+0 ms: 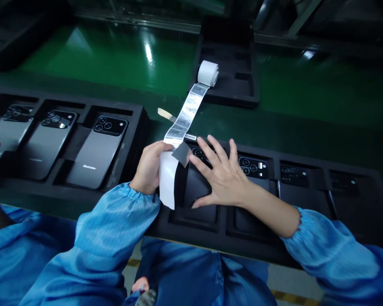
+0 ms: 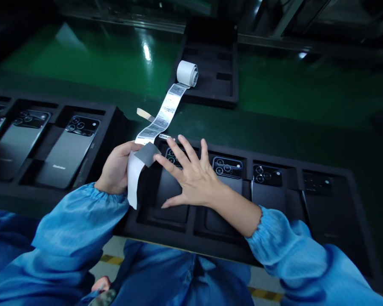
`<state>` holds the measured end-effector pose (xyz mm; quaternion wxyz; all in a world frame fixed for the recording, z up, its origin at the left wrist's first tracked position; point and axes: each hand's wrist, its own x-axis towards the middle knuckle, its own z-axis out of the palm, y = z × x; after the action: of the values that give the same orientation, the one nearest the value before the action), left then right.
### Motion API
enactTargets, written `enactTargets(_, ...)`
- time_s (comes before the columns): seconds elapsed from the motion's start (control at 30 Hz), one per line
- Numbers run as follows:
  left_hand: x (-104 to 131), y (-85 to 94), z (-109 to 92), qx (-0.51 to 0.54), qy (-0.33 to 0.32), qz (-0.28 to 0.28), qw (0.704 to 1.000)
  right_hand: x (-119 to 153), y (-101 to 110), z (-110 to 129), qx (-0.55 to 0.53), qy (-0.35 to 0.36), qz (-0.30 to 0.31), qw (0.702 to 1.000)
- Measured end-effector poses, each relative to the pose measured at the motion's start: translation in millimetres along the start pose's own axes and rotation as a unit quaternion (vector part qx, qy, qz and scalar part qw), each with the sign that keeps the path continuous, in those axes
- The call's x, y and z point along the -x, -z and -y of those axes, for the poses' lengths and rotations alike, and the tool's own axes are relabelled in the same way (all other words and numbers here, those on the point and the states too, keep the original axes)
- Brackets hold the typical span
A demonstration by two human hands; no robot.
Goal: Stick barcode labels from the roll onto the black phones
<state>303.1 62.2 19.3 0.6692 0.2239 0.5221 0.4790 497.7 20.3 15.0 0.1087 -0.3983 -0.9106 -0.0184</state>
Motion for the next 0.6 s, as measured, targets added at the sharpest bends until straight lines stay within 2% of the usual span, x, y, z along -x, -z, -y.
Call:
enactTargets(0.1, 0, -0.3, 0, -0.019, -0.015, 0.006, 1.000, -10, -3, -12, 0.048, -0.029, -0.025, 0.998)
enactTargets(0.2, 0, 0.0, 0, -0.025, -0.011, 0.015, 1.000, -14, 1, -28, 0.051, -0.057, -0.097, 0.992)
enactTargets(0.3, 0, 0.4, 2, -0.021, -0.012, 0.022, 0.999, -4, 15, -32, -0.082, -0.090, -0.202, 0.972)
enactTargets(0.37, 0, 0.5, 1, -0.017, -0.016, 0.025, 0.999, 8, 27, -27, -0.214, -0.151, -0.231, 0.937)
enactTargets(0.43, 1, 0.6, 0, -0.010, -0.019, 0.030, 0.999, 19, 36, -18, -0.328, -0.205, -0.198, 0.901)
enactTargets(0.5, 3, 1.0, -1, -0.003, -0.022, 0.035, 0.999, 27, 37, -8, -0.414, -0.227, -0.136, 0.871)
enactTargets(0.6, 3, 0.5, -2, -0.003, -0.023, 0.039, 0.999, 29, 25, 5, -0.471, -0.226, -0.064, 0.850)
